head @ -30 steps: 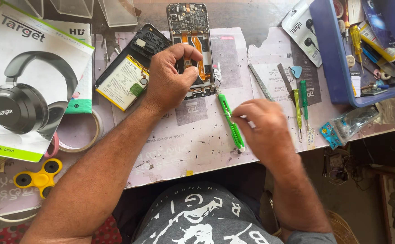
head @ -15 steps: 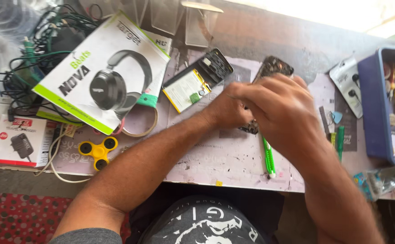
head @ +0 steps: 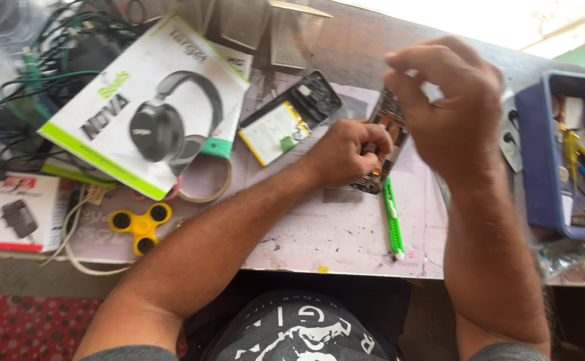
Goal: The person disassembles a smartphone using a green utility knife and tweezers. They carefully pry open the device, remove internal components, and lift out the motherboard.
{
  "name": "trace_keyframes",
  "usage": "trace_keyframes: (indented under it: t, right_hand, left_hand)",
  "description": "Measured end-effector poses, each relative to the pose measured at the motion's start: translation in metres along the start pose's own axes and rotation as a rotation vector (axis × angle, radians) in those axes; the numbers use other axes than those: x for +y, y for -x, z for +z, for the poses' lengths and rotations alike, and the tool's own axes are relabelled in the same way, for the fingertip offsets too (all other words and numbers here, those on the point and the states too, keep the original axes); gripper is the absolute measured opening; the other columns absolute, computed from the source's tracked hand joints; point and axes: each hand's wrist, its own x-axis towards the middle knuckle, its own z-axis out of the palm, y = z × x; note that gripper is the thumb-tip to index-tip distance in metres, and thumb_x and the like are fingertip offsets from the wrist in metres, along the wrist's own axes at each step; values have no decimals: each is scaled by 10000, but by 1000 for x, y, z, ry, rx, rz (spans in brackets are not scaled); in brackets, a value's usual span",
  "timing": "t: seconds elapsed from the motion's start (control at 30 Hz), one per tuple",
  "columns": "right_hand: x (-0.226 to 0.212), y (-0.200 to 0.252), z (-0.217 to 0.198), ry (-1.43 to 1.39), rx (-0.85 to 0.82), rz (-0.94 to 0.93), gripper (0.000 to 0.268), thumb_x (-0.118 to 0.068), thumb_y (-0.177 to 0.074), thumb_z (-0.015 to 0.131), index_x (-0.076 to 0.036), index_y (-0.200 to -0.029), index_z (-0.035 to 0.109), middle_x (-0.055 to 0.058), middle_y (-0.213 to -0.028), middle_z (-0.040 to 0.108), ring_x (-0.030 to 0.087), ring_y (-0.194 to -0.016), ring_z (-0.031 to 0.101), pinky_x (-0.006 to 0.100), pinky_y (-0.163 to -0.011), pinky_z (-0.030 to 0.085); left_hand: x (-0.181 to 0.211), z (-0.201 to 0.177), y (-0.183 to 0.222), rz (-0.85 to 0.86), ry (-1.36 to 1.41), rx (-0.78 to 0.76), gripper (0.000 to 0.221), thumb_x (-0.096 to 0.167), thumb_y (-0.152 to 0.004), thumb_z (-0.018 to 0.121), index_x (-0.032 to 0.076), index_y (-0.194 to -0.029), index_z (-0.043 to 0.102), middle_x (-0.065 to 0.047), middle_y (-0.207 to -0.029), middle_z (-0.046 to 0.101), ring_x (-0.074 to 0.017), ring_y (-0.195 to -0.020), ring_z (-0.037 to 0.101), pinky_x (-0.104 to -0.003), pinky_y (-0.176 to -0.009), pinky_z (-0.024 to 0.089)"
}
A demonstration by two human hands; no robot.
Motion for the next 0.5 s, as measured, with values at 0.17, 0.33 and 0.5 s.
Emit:
trace_keyframes:
  t: [0.17, 0.33, 0.5]
  right_hand:
    - [35, 43, -29, 107, -20, 153, 116, -88, -1006, 842, -40, -1071, 759, 97, -1019, 775, 160, -882, 735, 289, -755, 586]
    - [63, 71, -23, -5, 27, 301, 133, -124, -1013, 840, -52, -1083, 754, 88, -990, 777, 120, -821, 729, 239, -681, 589]
    - [49, 100, -25, -23, -58, 372, 172, -136, -943, 839, -34, -1039, 739, 93, -873, 752, 141, -703, 696, 255, -588, 560]
  left_hand:
    - [4, -4, -3, 36, 142, -60, 155, -68, -782, 630, 51, -868, 680, -23, -901, 649, -97, -779, 594, -263, -658, 491]
    - [5, -5, 1, -55, 318, -111, 163, -88, -920, 611, 73, -949, 615, 20, -911, 603, -71, -831, 536, -240, -734, 474]
    - [17, -9, 4, -102, 239, -94, 362, -51, -911, 649, 141, -1151, 458, 14, -977, 501, -70, -872, 553, -243, -751, 509]
